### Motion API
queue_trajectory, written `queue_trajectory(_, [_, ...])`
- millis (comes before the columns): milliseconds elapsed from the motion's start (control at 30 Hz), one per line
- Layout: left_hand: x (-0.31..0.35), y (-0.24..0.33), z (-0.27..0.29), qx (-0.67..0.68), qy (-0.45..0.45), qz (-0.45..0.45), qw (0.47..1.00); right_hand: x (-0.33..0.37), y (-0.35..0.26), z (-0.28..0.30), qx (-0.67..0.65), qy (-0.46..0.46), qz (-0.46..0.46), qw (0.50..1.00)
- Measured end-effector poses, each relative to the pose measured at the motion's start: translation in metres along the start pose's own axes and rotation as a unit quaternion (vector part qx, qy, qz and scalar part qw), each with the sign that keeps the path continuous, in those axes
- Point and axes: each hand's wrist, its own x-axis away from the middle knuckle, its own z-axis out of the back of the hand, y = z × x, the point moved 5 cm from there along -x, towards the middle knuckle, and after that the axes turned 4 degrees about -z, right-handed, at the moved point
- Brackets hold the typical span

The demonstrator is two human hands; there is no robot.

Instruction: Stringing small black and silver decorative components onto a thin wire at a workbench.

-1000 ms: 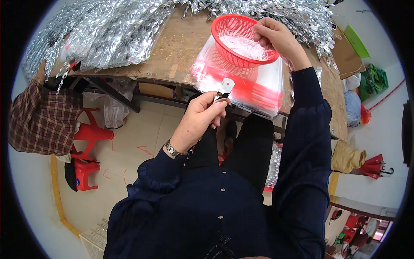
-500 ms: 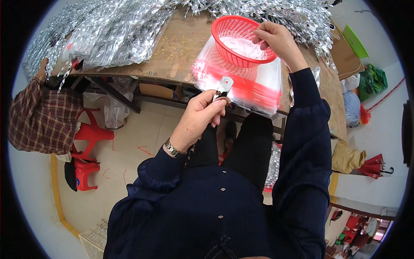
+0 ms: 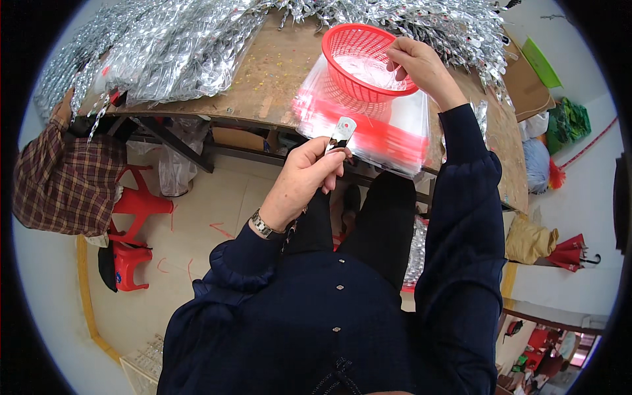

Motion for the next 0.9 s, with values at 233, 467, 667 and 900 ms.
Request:
queue_trajectory(233, [-0.001,-0.001,0.000,0.000,-0.008,-0.002,1.000,0.001,0.004,-0.002,-0.009,-0.020,-0.026,0.999])
queue_trajectory(467, [-0.003,-0.003,0.002,-0.001,-0.005,0.001,1.000,-0.001,0.002,0.002,0.016,0.000,-0.014,1.000])
queue_trajectory(667, [-0.006,0.006,0.002,0.013,0.009,-0.021,1.000,0.003,-0.011,0.016,-0.040,0.036,0.012,0.998])
queue_trajectory(900, [-0.015,0.008,0.003,0.063,0.032,-0.016,0.997,0.035,-0.034,0.022,-0.128,0.027,0.002,0.991])
